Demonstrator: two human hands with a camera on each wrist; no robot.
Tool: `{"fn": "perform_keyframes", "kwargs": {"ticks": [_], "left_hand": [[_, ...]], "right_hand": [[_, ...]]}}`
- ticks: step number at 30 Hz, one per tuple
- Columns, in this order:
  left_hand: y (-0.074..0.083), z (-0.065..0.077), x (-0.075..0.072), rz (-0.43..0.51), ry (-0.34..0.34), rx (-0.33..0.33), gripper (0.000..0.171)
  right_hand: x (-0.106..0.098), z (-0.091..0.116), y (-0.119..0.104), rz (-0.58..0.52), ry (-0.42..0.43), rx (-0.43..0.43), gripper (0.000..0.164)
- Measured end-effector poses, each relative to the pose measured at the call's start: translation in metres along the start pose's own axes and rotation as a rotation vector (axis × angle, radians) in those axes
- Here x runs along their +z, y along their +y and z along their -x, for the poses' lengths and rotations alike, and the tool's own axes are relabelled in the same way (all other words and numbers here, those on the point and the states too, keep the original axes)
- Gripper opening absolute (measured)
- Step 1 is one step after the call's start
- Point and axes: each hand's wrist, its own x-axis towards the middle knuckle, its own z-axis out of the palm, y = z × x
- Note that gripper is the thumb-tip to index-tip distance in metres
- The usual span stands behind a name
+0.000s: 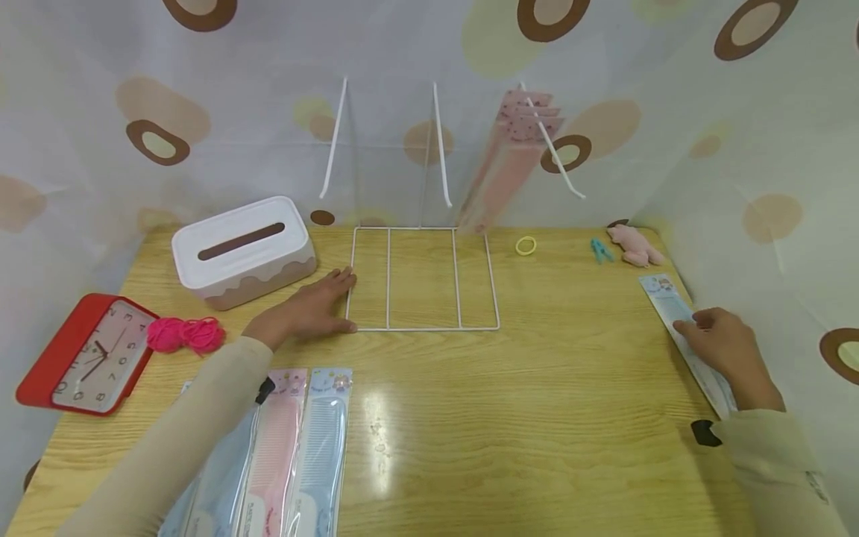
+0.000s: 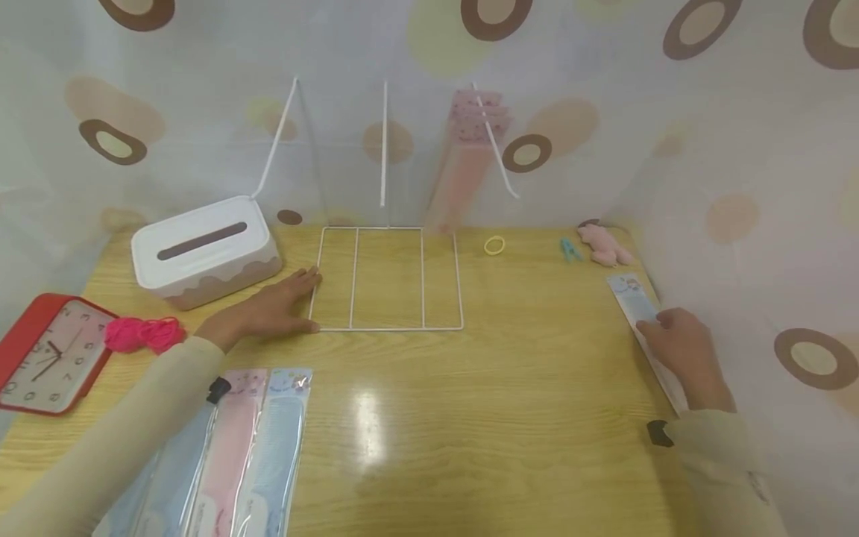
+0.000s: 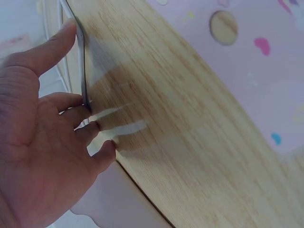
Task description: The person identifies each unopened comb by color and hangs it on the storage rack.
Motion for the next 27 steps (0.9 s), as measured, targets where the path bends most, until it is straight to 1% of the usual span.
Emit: {"fn": "perform_keyframes", "kwargs": {"ticks": [4,7,12,15,19,22,27], "left_hand": [[0.001,0.000,-0.001,-0.004,-0.005,-0.005,0.093],[0.002,0.000,-0.001,-0.003,-0.008,-0.010,0.094],[0.003,0.001,-0.001,0.005,-0.005,-0.005,0.092],[0.002,0.000,0.000,0.006,0.001,0.001,0.092],[0.002,-0.001,0.000,0.010,-0.002,-0.008,0.092],[0.001,-0.001,0.001,0.006,-0.009,-0.015,0.093],[0.001,-0.001,0.001,-0.004,-0.013,-0.014,0.093]], "right_hand": [[-0.001,0.003,0.015,0.055,-0.061,0.034,0.076],[0.000,0.004,0.022,0.079,-0.070,0.040,0.078],[0.002,0.006,0.026,0.078,-0.050,0.045,0.080],[0.001,0.006,0.025,0.067,-0.040,0.056,0.084],[0.000,0.005,0.024,0.054,-0.027,0.071,0.091],[-0.001,0.005,0.025,0.047,-0.009,0.057,0.085],[-0.004,0.007,0.022,0.023,0.047,0.051,0.062]]}}
